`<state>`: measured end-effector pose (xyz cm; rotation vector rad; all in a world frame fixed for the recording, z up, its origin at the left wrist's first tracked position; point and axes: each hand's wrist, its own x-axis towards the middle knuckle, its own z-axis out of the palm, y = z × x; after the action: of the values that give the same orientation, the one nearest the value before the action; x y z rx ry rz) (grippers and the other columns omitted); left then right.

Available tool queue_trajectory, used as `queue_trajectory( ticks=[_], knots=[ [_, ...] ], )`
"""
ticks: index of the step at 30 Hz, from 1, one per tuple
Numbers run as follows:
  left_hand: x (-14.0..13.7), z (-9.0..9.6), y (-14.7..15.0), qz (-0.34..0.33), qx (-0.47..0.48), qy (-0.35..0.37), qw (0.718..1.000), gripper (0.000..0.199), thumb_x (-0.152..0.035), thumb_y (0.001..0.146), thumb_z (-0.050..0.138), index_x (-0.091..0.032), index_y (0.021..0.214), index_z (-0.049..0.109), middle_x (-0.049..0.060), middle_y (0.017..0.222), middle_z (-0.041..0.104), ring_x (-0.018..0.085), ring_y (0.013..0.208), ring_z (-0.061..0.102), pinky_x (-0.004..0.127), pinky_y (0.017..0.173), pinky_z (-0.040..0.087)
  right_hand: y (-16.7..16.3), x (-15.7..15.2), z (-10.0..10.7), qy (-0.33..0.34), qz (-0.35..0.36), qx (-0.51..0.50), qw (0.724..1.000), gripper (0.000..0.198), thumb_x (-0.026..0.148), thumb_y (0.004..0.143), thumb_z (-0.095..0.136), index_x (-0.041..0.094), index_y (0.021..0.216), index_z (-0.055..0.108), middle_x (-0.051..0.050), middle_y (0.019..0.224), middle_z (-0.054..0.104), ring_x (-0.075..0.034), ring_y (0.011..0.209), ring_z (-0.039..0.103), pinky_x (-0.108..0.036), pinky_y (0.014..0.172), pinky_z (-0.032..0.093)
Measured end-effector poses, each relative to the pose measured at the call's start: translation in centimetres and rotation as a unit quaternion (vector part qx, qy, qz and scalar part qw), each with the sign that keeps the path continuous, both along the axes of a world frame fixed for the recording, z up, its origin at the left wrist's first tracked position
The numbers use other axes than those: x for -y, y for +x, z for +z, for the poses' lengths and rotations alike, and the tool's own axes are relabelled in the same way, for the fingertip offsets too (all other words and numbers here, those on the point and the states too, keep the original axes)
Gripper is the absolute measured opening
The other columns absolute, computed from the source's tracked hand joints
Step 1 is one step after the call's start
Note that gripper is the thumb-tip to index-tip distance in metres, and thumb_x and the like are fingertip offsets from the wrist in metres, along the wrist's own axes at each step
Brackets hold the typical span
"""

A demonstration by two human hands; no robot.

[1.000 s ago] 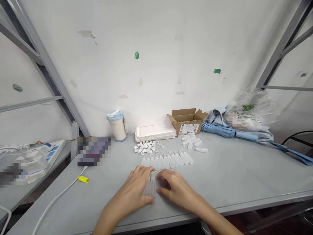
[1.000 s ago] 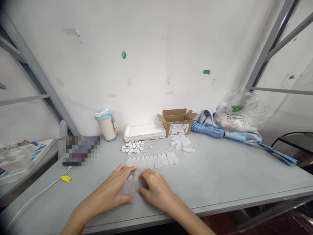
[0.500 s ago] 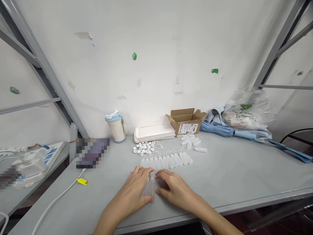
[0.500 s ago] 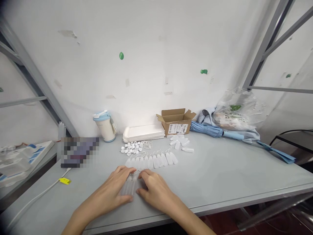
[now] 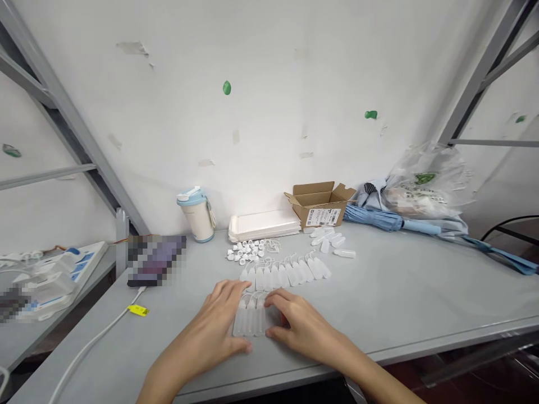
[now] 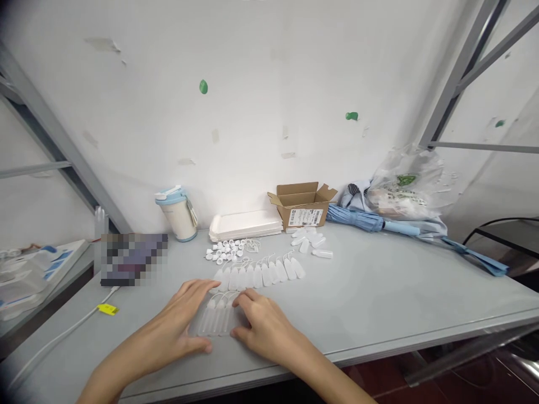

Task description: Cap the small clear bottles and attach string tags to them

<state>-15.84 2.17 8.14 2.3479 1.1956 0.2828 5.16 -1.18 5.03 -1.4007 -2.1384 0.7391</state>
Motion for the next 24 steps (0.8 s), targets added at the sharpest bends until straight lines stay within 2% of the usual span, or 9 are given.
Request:
queue_trajectory(
  ticks=[3, 8, 12, 18, 24],
  knots=[
    [0.0, 0.3, -0.7, 0.031, 0.002, -0.009, 0.999, 0.067, -0.032, 0.063, 0.068, -0.024, 0.125, 0.043, 0.009, 0.124, 0.049, 0.029, 0.122, 0.040, 0.042, 0.100, 0.036, -0.1, 0.2, 0.2, -0.010, -0.003, 0.011, 1.000, 0.034, 0.022, 0.075, 0.065, 0.018, 0.107, 0.056, -0.006, 0.107, 0.058, -0.016, 0.077, 0.055, -0.026, 0.070, 0.041],
    [-0.1, 0.6, -0.9, 0.095, -0.055, -0.083, 0.990, 0.062, -0.034, 0.062, 0.066, -0.022, 0.119, 0.046, 0.005, 0.101, 0.057, 0.026, 0.096, 0.057, 0.035, 0.083, 0.045, -0.4, 0.3, 0.1, -0.024, -0.008, 0.030, 0.999, 0.039, 0.027, 0.073, 0.069, 0.018, 0.107, 0.054, -0.006, 0.109, 0.056, -0.016, 0.076, 0.055, -0.026, 0.067, 0.040],
    [-0.2, 0.9, -0.3, 0.105, -0.101, -0.097, 0.985, 0.060, -0.032, 0.060, 0.066, -0.020, 0.115, 0.047, 0.004, 0.094, 0.057, 0.024, 0.088, 0.058, 0.034, 0.079, 0.044, -0.6, 0.5, 0.2, -0.035, -0.007, 0.038, 0.999, 0.043, 0.028, 0.071, 0.071, 0.018, 0.109, 0.052, -0.006, 0.111, 0.056, -0.015, 0.075, 0.055, -0.026, 0.066, 0.039],
    [0.0, 0.6, 0.2, 0.085, -0.140, -0.064, 0.984, 0.035, -0.035, 0.062, 0.063, -0.021, 0.092, 0.051, 0.002, 0.086, 0.057, 0.024, 0.083, 0.057, 0.033, 0.071, 0.043, -0.8, 0.6, 0.0, -0.019, -0.006, 0.034, 0.999, 0.048, 0.030, 0.071, 0.072, 0.019, 0.112, 0.050, -0.006, 0.110, 0.058, -0.018, 0.080, 0.056, -0.027, 0.068, 0.039],
    [0.1, 0.7, 0.7, 0.079, -0.167, -0.044, 0.982, 0.032, -0.038, 0.066, 0.060, -0.019, 0.090, 0.051, 0.004, 0.086, 0.058, 0.026, 0.084, 0.057, 0.033, 0.070, 0.042, -0.9, 0.7, -0.4, -0.018, -0.010, 0.026, 0.999, 0.050, 0.029, 0.072, 0.070, 0.018, 0.116, 0.050, -0.007, 0.111, 0.058, -0.019, 0.083, 0.057, -0.027, 0.070, 0.040]
  ],
)
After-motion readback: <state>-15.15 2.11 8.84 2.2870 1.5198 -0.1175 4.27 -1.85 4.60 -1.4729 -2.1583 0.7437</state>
